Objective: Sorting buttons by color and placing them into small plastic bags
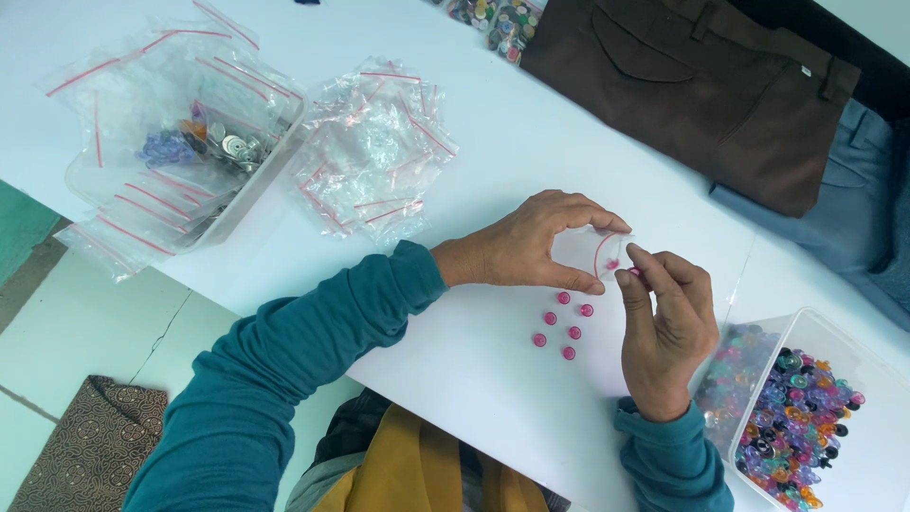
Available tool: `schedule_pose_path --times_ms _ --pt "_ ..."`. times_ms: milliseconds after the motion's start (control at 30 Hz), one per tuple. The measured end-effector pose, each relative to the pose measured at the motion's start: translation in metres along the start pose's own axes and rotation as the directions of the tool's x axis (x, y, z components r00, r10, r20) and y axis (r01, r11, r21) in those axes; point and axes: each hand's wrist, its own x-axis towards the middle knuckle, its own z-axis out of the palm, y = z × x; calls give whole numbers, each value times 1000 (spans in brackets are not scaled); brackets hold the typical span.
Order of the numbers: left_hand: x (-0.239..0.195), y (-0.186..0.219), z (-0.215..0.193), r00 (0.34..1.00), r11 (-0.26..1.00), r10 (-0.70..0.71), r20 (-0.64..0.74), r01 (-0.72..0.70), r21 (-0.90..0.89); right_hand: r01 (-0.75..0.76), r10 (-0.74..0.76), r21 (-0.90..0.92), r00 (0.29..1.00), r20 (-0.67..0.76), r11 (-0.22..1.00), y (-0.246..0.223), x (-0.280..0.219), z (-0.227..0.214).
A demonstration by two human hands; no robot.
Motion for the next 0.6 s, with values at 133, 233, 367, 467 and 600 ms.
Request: schedule_pose_path --times_ms 133,233,367,467,600 --pt "0 -6 3 1000 1000 1 -4 -1 9 -11 11 9 1000 1 1000 -2 2 0" --pt "0 -8 5 1000 1000 1 5 -1 1 -23 22 32 1000 3 999 -6 4 2" --pt "0 -10 6 1000 1000 5 16 -5 -8 -4 4 37 1000 7 999 -8 4 2" --pt "0 -8 2 1000 1000 3 -9 -3 -4 -44 44 25 999 21 999 -11 7 -4" --pt "2 -12 -8 996 999 9 -87 -6 31 -190 198 -85 975 105 978 -7 11 -14"
